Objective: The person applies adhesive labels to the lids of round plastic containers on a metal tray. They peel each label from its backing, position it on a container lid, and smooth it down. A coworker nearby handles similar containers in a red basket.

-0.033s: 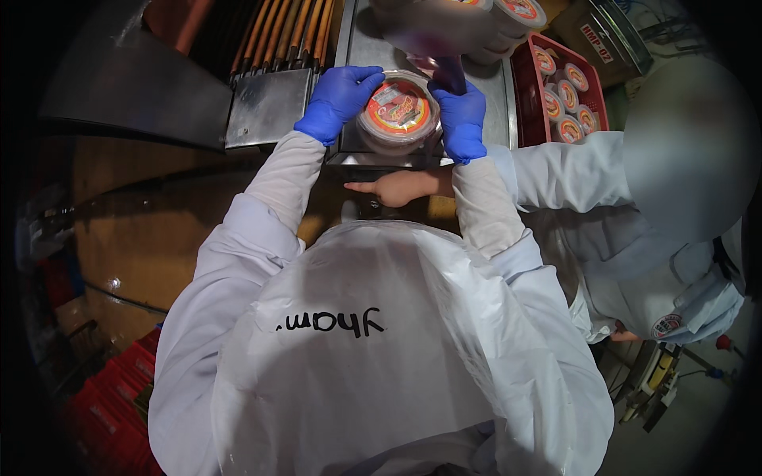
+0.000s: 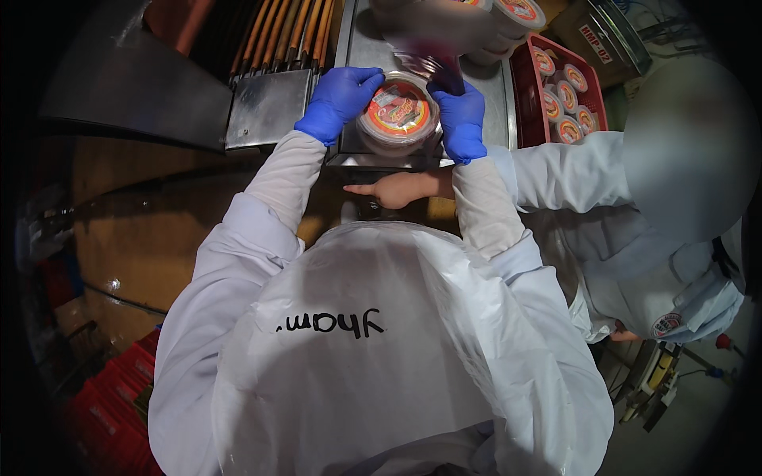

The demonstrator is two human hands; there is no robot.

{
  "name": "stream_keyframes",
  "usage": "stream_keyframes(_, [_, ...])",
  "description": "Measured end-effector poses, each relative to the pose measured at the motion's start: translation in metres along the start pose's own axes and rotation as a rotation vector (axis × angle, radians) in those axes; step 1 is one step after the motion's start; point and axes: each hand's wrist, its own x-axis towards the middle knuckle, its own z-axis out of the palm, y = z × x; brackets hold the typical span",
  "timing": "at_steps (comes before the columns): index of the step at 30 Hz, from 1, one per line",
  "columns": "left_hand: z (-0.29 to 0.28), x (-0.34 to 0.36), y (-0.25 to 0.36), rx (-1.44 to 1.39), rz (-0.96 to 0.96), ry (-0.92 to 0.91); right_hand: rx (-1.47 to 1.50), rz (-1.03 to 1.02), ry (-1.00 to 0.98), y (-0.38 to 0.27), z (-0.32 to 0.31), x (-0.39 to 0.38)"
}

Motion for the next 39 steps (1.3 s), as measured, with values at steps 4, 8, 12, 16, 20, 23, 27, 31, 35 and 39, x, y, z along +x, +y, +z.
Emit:
stream_keyframes(4, [-0.006,0.004,0.006,0.175,0.040,-0.028,0.093,0.119,-0.081,-0.009,-0.001,0.002])
stream_keyframes(8, [-0.010,0.003,0.014,0.277,0.091,-0.069,0.108,0.252,-0.096,-0.016,-0.005,0.001])
stream_keyframes(12, [-0.012,-0.002,0.017,0.254,0.072,-0.107,0.149,0.281,-0.101,-0.031,-0.010,-0.010])
stream_keyframes(16, [-0.027,-0.005,0.035,0.047,-0.011,-0.213,0.232,0.298,-0.029,-0.061,-0.033,-0.027])
stream_keyframes(20, [-0.049,0.000,0.056,-0.011,0.237,-0.041,0.429,0.278,-0.072,-0.077,-0.073,-0.044])
stream_keyframes(23, [-0.067,-0.003,0.099,-0.178,0.435,-0.033,0.491,0.220,-0.256,-0.083,-0.106,-0.061])
stream_keyframes(27, [-0.114,0.010,0.176,-0.439,0.605,-0.139,0.560,0.282,-0.349,-0.087,-0.142,-0.081])
stream_keyframes(31, [-0.170,0.038,0.281,-0.668,0.840,-0.412,0.564,0.284,-0.344,-0.077,-0.174,-0.088])
stream_keyframes(35, [-0.199,0.023,0.361,-0.597,0.847,-0.410,0.596,0.327,-0.397,-0.081,-0.186,-0.094])
stream_keyframes(39, [-0.186,0.035,0.391,-0.438,0.763,-0.311,0.599,0.337,-0.354,-0.075,-0.201,-0.096])
